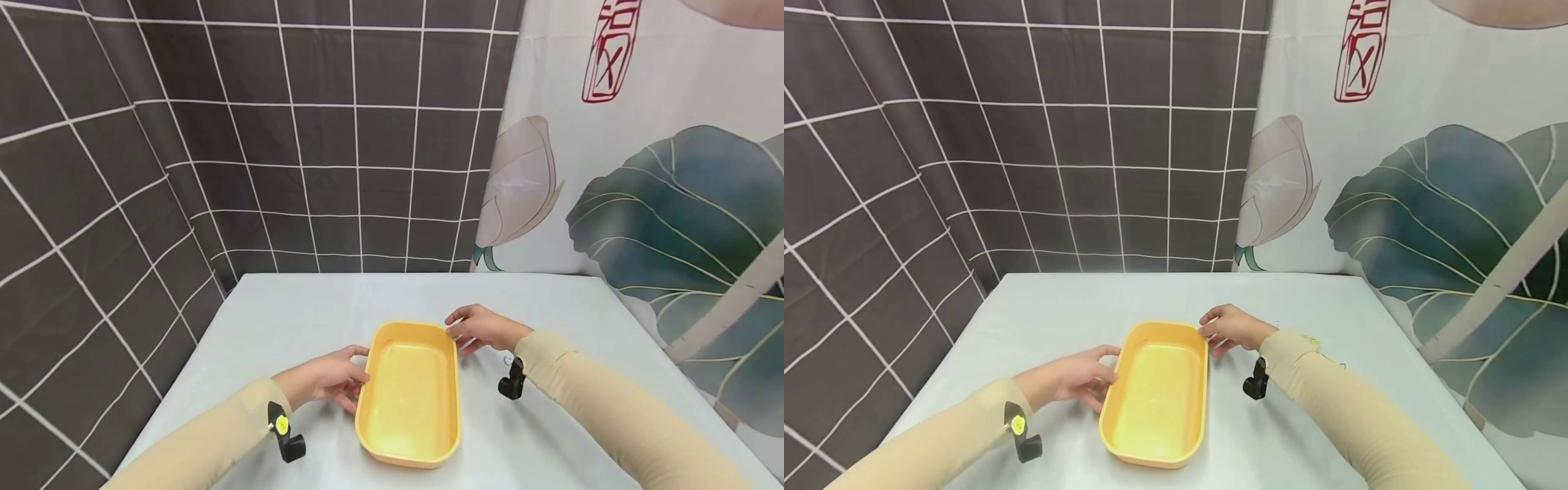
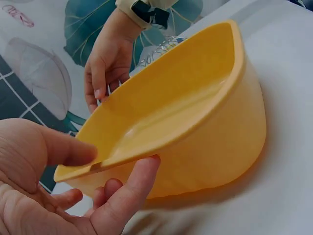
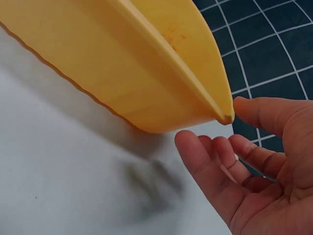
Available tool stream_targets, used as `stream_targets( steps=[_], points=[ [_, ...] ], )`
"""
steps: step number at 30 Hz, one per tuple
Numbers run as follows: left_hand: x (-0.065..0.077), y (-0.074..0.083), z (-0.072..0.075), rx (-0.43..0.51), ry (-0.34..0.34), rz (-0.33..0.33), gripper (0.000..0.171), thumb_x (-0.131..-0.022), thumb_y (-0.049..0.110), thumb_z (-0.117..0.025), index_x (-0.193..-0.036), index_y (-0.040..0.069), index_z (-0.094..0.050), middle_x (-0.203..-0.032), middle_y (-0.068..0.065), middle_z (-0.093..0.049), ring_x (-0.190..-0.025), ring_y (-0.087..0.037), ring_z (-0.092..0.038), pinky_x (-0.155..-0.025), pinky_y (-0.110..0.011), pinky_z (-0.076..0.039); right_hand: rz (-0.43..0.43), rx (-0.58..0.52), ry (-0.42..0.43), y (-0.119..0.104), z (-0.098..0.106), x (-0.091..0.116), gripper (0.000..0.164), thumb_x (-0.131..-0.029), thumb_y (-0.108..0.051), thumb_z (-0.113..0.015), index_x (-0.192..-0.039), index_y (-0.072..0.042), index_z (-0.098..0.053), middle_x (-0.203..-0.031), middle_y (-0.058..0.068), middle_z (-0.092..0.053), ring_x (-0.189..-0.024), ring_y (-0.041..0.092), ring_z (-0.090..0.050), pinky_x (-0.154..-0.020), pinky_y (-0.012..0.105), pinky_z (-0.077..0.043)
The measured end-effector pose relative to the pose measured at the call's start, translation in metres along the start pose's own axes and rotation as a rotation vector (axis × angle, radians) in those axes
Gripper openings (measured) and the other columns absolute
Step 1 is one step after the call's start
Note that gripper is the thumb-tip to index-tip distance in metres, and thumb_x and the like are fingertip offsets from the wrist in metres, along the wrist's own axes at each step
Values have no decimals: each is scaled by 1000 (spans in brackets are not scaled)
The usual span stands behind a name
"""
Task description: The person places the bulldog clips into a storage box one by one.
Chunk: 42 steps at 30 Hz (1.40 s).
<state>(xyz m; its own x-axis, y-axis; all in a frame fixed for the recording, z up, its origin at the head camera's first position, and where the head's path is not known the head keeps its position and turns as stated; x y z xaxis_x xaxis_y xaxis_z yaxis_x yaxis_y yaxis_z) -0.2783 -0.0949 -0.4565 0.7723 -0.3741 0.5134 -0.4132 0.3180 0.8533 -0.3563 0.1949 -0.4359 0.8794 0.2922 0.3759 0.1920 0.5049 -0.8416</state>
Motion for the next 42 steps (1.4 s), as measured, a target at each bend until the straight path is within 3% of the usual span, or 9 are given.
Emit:
stream_targets(
  steps=[6, 17, 27, 42],
  points=[
    [4, 0, -1, 5, -27, -43, 59, -95, 1, -61, -148, 11, -36, -87, -14, -62, -72, -20, -63, -63, -40, -63, 33, -28, -39, 0, -5, -5, 30, -97, -7, -64, -125, 4, -58, -102, 16, -67, -77, 21, -65, -69, 35, -62],
    [-5, 2, 1, 6, 21, -47, 54, -96, -2, -60, -144, 11, -39, -84, -14, -61, -70, -20, -63, -65, -44, -63, 50, -21, -31, 2, -2, -13, 26, -98, -3, -62, -123, 6, -60, -99, 15, -66, -76, 21, -63, -68, 33, -62],
    [-42, 18, 11, 41, 94, -65, 53, -95, -3, -61, -143, 11, -44, -92, -16, -66, -72, -21, -66, -64, -40, -63, 39, -21, 141, 1, 16, -35, 28, -100, -5, -62, -126, 5, -62, -107, 17, -67, -73, 20, -62, -69, 28, -59],
    [-80, 44, 20, 107, 156, -103, 53, -96, -4, -60, -146, 10, -48, -90, -10, -64, -73, -17, -64, -60, -33, -62, 68, 24, 375, -7, 37, -62, 29, -102, -6, -58, -130, 2, -65, -118, 21, -67, -74, 17, -63, -65, 25, -58]
  ],
)
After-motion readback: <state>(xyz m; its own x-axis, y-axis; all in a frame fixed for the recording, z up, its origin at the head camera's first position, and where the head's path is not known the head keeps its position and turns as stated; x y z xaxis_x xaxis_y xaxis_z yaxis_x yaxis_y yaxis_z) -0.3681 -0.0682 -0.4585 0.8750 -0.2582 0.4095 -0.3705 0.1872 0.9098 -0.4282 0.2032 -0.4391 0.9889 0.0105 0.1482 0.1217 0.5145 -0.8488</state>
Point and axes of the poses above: each hand's wrist, its own x-axis away from the middle knuckle, its own z-axis out of the back of the hand, y = z × x, the point moved 5 cm from there along -x, towards the middle knuckle
